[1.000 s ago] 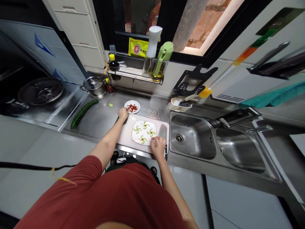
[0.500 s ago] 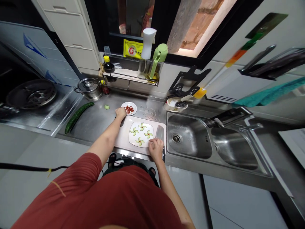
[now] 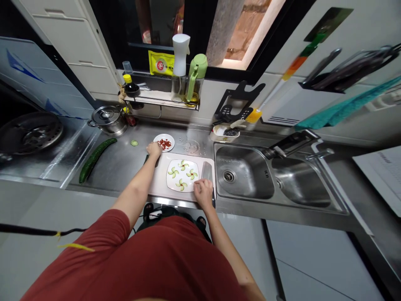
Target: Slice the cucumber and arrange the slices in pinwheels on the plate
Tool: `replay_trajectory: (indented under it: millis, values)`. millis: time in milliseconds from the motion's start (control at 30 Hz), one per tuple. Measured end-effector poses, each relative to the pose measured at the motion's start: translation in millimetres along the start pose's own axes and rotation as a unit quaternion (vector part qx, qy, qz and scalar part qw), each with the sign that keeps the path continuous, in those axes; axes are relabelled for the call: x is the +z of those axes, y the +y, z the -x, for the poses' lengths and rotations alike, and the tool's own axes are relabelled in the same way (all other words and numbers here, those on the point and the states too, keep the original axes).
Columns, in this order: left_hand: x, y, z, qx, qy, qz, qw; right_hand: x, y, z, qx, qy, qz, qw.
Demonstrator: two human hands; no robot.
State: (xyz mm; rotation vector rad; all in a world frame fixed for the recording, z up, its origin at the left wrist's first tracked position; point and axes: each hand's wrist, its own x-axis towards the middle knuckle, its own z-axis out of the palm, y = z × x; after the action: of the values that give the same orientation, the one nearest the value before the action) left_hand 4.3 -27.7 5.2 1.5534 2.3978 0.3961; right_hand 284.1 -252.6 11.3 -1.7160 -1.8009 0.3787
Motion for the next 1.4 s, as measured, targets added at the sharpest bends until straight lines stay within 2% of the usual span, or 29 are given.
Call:
replay_trajectory:
  millis: [67,133,267,433,533,633,800,933,1133,1300,1400]
  values:
    - [2.3,-2,8,0.002,0.037,0.114,0.993,1,0,-1,0.002,-0.002,-0.004,1.0]
    - [5.0,-2,18,-0.013,0.052,0.261,0.964,1,-2,-2,0.0,-0.004,-0.009,1.0]
    - [8.1,10,39,-0.069,0.028,0.51,0.857,3,-7,-5,-0.014,-0.012,-0.008,1.0]
    - [1.1,27,70,-0.071,-0.028,0.642,0.763,7,-13,-10,-0.026,-0.029,0.008,0.999]
    - [-6.8,32,90,-0.059,-0.072,0.675,0.732,12,-17,-13,-0.032,-0.03,-0.008,0.999]
    - [-14.4,33,110,-0.037,-0.109,0.664,0.738,14,-22,-20,-0.029,-0.028,-0.035,0.999]
    - [-21.7,27,146,0.047,-0.182,0.584,0.79,10,-33,-36,-0.037,-0.021,-0.061,0.997]
    - [-23.2,20,166,0.133,-0.251,0.548,0.787,5,-40,-45,-0.055,-0.028,-0.076,0.995]
    - [-21.5,10,172,0.211,-0.274,0.505,0.791,8,-45,-47,-0.083,-0.089,-0.08,0.989]
    - [-18.8,0,170,0.248,-0.275,0.466,0.803,11,-44,-46,-0.107,-0.078,-0.101,0.986]
    - [-18.0,-4,168,0.25,-0.28,0.456,0.807,9,-47,-46,-0.122,-0.094,-0.097,0.983]
